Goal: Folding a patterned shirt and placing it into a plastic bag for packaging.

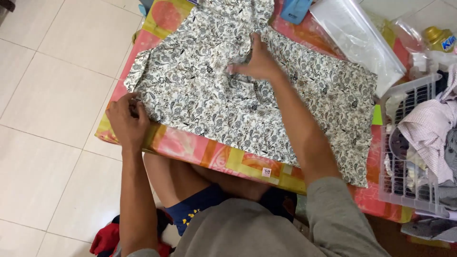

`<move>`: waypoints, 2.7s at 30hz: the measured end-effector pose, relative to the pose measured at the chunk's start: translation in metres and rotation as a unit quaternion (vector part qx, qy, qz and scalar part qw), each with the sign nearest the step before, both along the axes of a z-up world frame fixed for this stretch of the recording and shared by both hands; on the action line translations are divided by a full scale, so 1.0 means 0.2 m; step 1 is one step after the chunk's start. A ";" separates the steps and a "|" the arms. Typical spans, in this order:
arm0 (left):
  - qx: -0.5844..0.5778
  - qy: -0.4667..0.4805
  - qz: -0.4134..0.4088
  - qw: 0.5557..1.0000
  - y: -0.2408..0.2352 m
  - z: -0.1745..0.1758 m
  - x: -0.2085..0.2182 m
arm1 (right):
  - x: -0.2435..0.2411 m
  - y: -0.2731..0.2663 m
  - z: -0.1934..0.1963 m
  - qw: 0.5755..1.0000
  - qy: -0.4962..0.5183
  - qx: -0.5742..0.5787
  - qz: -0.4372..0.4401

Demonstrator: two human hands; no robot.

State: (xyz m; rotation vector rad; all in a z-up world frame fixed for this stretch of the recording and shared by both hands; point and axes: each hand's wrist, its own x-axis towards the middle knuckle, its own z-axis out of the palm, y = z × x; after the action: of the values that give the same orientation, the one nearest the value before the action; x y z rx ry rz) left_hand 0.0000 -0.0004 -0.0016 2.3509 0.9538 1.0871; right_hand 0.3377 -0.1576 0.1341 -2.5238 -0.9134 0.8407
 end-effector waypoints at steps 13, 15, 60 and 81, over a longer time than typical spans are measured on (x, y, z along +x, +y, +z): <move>0.103 -0.048 -0.134 0.985 0.07 0.06 0.77 | -0.07 -0.28 -0.70 0.885 -0.158 0.426 -0.100; 0.045 0.041 -0.157 0.986 0.09 0.00 0.97 | -0.14 -0.33 -0.59 0.810 -0.024 0.540 -0.225; -0.200 0.123 -0.181 0.955 0.22 0.10 0.43 | 0.01 -0.41 -0.60 0.837 0.049 0.534 0.113; -0.011 0.392 -0.155 0.907 -0.31 0.21 0.77 | 0.03 -0.53 -0.53 0.914 -0.040 0.376 0.143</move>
State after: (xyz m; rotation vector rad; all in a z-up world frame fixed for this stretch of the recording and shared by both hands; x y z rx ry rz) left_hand 0.1535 -0.0630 0.0395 2.8261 0.7550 -0.0301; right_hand 0.3428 -0.2633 0.0289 -1.7827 -1.3421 0.3421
